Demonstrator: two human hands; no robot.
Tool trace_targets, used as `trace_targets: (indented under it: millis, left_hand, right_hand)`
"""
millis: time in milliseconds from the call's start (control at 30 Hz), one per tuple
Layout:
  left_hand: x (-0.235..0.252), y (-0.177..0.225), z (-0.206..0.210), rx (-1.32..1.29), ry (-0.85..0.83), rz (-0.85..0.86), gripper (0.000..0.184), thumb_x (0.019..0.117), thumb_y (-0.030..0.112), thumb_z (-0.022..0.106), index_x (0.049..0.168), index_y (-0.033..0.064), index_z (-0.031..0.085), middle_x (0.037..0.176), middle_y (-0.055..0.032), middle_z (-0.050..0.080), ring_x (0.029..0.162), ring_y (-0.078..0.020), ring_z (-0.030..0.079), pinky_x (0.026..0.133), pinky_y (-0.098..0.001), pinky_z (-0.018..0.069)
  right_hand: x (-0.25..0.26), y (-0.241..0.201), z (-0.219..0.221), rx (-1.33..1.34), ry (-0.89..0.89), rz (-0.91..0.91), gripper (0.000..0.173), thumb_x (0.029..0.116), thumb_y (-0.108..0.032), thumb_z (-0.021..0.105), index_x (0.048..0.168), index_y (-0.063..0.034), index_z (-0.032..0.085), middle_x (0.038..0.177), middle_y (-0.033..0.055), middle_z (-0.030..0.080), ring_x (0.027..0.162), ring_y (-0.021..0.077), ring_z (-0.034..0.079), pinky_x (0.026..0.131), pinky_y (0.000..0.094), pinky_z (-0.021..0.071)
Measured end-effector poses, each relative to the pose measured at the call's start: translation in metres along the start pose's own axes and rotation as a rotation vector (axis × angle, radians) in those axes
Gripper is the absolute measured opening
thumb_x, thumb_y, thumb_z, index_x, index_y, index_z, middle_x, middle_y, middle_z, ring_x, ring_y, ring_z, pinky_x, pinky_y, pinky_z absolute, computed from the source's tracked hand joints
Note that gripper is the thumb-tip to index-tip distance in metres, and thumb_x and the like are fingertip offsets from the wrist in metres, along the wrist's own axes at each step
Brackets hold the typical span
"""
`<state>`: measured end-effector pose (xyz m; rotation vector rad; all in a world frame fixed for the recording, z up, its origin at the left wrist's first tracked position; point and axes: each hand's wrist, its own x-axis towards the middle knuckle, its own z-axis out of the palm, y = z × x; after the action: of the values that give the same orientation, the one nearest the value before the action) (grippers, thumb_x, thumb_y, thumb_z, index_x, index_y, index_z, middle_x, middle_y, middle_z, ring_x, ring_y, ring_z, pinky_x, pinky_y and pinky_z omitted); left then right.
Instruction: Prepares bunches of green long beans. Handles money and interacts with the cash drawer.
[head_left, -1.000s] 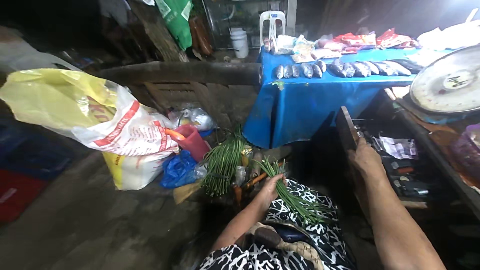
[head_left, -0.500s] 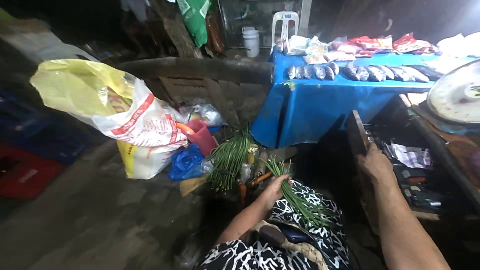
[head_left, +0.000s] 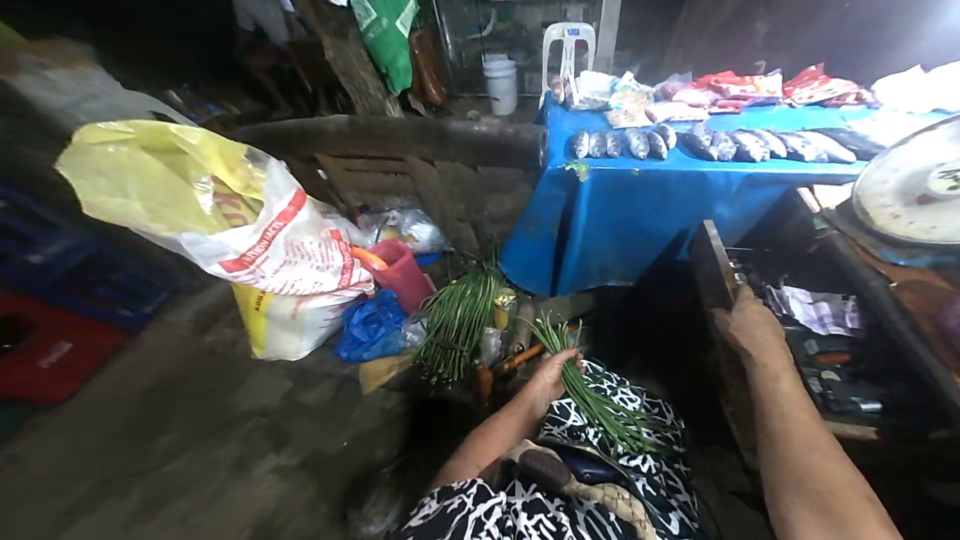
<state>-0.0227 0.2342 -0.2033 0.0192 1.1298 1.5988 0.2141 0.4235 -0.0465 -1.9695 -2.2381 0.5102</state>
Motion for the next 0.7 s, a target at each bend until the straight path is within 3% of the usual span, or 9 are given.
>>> trace_targets:
  millis: [233, 700]
  left_hand:
    - [0.0004, -0.0002, -0.0021, -0.018, 0.005, -0.009, 0.02, 0.0983, 0.001, 0.058, 0.117, 0.0025, 0.051, 0.083, -0.0115, 0.063, 0.064, -0.0192, 0.064, 0.06, -0.0317, 0.0576]
    - [-0.0009, -0.0017, -0.0057, -0.015, -0.03, -0.027, 0.02, 0.0999, 0.005, 0.058, 0.119, 0.0044, 0.051, 0.082, -0.0094, 0.062, 0.065, -0.0181, 0.064, 0.062, -0.0311, 0.0577]
  right_hand:
    - [-0.0035, 0.0002, 0.0017, 0.043, 0.023, -0.015, 0.066, 0.1003, -0.029, 0.063, 0.155, -0.0043, 0.036, 0.134, 0.0331, 0.059, 0.123, 0.0518, 0.059, 0.101, 0.0689, 0.0459]
    - [-0.0053, 0.0034, 0.0007, 0.02, 0.024, -0.029, 0.068, 0.101, -0.03, 0.062, 0.156, -0.0018, 0.034, 0.135, 0.0354, 0.057, 0.125, 0.0531, 0.057, 0.102, 0.0698, 0.0444]
